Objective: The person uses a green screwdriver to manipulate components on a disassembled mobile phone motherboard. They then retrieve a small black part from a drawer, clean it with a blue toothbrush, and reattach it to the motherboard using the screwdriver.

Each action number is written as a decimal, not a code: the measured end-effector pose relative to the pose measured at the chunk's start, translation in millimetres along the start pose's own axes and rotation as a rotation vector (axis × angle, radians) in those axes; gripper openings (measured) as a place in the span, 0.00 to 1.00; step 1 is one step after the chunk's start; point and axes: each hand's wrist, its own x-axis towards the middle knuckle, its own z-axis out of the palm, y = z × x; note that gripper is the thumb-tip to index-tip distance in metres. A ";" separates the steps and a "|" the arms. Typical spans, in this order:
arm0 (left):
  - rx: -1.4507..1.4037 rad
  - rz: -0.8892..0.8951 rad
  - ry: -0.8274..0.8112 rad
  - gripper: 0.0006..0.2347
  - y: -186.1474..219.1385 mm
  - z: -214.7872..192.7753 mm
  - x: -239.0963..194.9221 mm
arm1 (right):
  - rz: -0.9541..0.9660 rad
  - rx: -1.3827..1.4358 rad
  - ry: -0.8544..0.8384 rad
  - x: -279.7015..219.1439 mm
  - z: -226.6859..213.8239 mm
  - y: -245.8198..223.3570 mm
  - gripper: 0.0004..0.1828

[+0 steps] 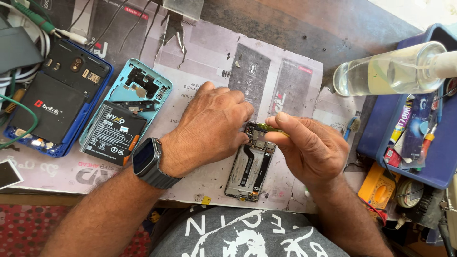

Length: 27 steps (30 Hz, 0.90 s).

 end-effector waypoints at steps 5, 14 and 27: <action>0.016 -0.005 -0.015 0.12 -1.0 -1.0 0.1 | 0.008 0.040 -0.015 1.6 -0.1 -3.2 0.17; 0.028 0.009 0.003 0.12 -2.2 0.9 -1.4 | 0.050 -0.007 0.018 -1.8 2.7 -1.6 0.18; 0.028 0.003 -0.015 0.12 -1.1 -1.0 1.4 | 0.076 0.071 -0.002 -0.6 4.3 -3.8 0.13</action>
